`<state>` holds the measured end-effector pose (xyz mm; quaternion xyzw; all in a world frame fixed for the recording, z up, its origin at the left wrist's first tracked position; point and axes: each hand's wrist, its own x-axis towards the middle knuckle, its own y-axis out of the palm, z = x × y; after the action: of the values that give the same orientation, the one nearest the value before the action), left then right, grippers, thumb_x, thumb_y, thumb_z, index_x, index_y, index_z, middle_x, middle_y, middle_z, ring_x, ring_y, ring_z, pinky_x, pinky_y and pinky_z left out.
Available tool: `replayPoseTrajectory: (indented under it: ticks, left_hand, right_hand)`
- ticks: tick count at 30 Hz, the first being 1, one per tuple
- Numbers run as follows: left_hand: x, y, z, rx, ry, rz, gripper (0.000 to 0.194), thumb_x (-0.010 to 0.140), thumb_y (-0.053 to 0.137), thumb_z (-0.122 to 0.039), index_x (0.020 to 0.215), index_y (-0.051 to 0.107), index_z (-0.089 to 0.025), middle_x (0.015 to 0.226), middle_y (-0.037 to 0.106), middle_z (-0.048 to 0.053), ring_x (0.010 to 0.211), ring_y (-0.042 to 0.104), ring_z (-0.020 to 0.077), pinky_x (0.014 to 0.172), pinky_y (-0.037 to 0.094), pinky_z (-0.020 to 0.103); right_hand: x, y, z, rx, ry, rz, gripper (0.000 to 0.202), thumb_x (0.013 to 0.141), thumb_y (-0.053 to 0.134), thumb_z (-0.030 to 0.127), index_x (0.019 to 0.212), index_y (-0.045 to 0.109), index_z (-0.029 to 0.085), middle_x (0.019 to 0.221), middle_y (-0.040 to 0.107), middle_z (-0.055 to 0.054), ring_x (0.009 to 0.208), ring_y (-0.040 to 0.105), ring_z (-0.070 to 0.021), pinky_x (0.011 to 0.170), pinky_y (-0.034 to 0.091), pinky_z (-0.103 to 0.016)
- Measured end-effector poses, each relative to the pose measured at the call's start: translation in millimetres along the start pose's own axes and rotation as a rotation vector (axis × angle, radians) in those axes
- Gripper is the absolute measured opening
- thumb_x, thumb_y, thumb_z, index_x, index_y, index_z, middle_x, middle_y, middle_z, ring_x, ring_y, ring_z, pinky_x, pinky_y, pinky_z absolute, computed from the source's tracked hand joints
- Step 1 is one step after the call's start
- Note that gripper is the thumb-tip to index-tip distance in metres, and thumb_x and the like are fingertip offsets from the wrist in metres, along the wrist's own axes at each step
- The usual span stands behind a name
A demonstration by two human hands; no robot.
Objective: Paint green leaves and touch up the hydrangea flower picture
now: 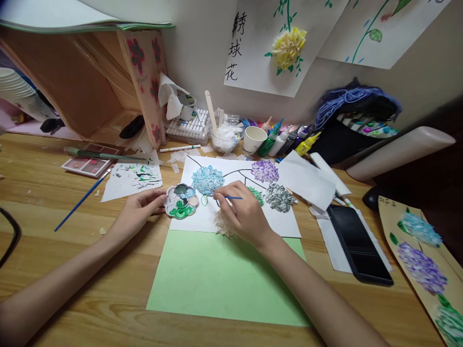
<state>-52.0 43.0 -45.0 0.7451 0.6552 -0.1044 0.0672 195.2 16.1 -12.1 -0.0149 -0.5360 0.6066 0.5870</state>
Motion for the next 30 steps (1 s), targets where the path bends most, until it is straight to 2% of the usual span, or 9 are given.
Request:
replayPoseTrajectory:
  ticks: [16, 23, 30]
  left_hand:
    - [-0.7, 0.0, -2.8, 0.017, 0.005, 0.020, 0.035, 0.070, 0.072, -0.046, 0.090, 0.071, -0.017, 0.094, 0.074, 0.006, 0.080, 0.069, 0.0197, 0.077, 0.059, 0.032]
    - [-0.4, 0.0, -3.0, 0.019, -0.001, 0.005, 0.040, 0.067, 0.074, -0.049, 0.089, 0.072, -0.017, 0.095, 0.075, 0.007, 0.081, 0.069, 0.0212, 0.077, 0.059, 0.034]
    - [0.0, -0.4, -2.6, 0.006, 0.007, 0.022, 0.035, 0.069, 0.073, -0.047, 0.089, 0.072, -0.018, 0.094, 0.075, 0.005, 0.077, 0.069, 0.0181, 0.075, 0.058, 0.030]
  right_hand:
    - [0.1, 0.0, 2.1, -0.011, -0.009, 0.016, 0.019, 0.094, 0.045, 0.018, 0.090, 0.063, 0.021, 0.080, 0.070, -0.005, 0.077, 0.062, -0.0186, 0.066, 0.049, -0.032]
    - [-0.2, -0.4, 1.7, 0.003, 0.006, -0.004, 0.021, 0.094, 0.044, 0.019, 0.089, 0.064, 0.022, 0.078, 0.070, -0.004, 0.075, 0.062, -0.0186, 0.068, 0.050, -0.033]
    - [-0.2, 0.2, 2.2, -0.003, -0.004, 0.022, 0.020, 0.094, 0.045, 0.019, 0.089, 0.064, 0.021, 0.080, 0.071, -0.005, 0.077, 0.062, -0.0183, 0.067, 0.050, -0.032]
